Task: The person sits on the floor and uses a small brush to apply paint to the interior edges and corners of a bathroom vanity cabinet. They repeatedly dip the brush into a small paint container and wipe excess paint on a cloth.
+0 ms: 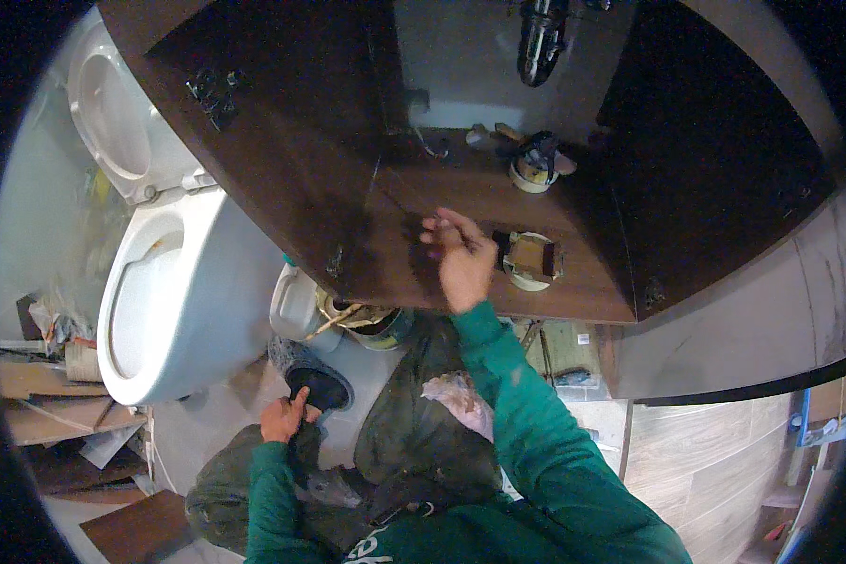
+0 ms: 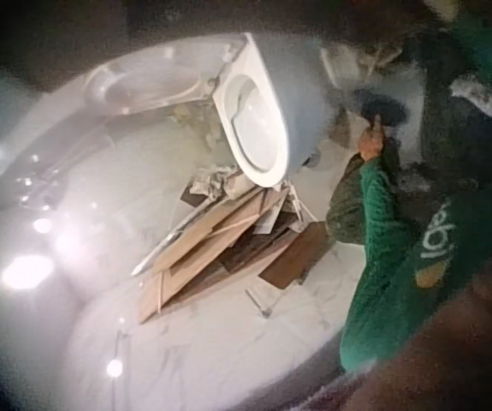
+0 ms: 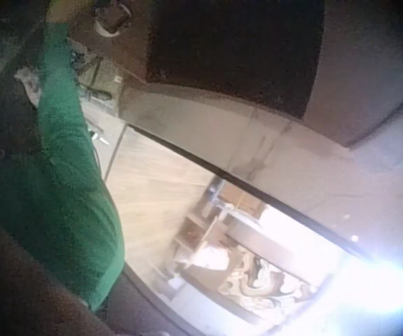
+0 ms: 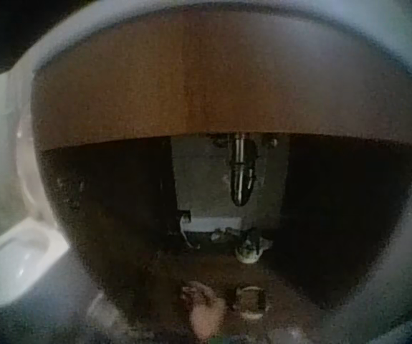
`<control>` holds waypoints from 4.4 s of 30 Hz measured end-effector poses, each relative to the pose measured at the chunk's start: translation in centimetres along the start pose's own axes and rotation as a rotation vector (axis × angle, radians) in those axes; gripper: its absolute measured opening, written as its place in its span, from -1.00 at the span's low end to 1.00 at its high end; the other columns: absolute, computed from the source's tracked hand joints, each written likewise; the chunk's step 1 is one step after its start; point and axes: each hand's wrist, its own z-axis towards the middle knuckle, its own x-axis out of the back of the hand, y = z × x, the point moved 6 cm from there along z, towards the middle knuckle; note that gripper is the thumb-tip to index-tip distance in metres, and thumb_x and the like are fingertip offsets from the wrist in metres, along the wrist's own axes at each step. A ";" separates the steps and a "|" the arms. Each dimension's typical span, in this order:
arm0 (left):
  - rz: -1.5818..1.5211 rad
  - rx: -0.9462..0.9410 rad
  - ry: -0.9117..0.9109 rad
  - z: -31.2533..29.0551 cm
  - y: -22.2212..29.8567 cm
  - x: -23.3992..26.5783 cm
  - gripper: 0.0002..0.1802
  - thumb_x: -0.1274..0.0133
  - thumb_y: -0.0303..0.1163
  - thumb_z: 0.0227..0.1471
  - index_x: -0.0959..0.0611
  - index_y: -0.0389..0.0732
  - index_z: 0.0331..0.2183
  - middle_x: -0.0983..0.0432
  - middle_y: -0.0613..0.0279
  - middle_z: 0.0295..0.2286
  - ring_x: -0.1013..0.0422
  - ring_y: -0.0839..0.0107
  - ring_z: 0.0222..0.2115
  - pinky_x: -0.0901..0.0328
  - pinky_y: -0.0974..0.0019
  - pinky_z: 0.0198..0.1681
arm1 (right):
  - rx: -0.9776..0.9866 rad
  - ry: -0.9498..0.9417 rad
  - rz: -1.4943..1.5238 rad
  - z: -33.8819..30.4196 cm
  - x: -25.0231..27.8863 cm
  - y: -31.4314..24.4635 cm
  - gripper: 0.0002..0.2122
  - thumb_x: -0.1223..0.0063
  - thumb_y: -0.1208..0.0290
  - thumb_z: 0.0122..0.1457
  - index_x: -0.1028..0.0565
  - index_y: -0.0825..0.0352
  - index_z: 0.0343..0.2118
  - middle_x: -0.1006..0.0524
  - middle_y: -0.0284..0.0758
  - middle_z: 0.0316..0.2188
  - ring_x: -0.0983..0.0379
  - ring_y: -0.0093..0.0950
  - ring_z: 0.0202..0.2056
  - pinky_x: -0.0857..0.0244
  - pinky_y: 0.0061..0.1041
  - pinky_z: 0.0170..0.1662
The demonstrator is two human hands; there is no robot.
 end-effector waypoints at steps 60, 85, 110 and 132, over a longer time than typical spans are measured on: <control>-0.041 0.146 0.016 -1.0 2.1 1.8 -0.11 0.23 0.38 0.01 -0.66 -0.38 -0.47 -0.53 -0.29 -0.41 -0.45 -0.16 -0.28 -0.28 -0.03 -0.17 | 0.137 0.205 -0.779 12.4 -4.3 8.5 -0.72 0.01 0.21 0.11 -0.59 0.30 -0.27 -0.55 0.03 -0.31 -0.46 0.03 -0.25 -0.31 -0.04 -0.13; -0.043 0.158 0.032 -0.7 1.3 1.2 -0.11 0.24 0.39 0.00 -0.65 -0.36 -0.48 -0.53 -0.27 -0.42 -0.45 -0.17 -0.29 -0.28 -0.05 -0.18 | 0.135 0.189 -0.868 12.3 -4.2 8.8 -0.74 -0.05 0.26 0.06 -0.61 0.29 -0.27 -0.56 0.02 -0.32 -0.47 0.04 -0.23 -0.32 -0.10 -0.10; 0.000 0.058 0.037 -0.2 0.4 0.0 -0.12 0.21 0.38 0.01 -0.65 -0.38 -0.49 -0.53 -0.28 -0.45 -0.46 -0.16 -0.30 -0.29 -0.03 -0.18 | 0.172 0.149 -0.827 12.4 -3.4 10.3 -0.59 -0.08 0.15 0.06 -0.53 0.55 -0.50 -0.52 0.15 -0.43 -0.46 0.10 -0.32 -0.31 0.00 -0.18; -0.010 0.127 -0.018 -1.1 2.4 2.1 -0.12 0.26 0.37 0.04 -0.65 -0.37 -0.43 -0.54 -0.26 -0.38 -0.46 -0.16 -0.27 -0.29 -0.04 -0.17 | 0.157 0.073 -0.718 9.5 -2.6 8.0 -0.68 -0.07 0.19 0.10 -0.59 0.40 -0.32 -0.54 0.10 -0.41 -0.48 0.06 -0.32 -0.34 -0.09 -0.19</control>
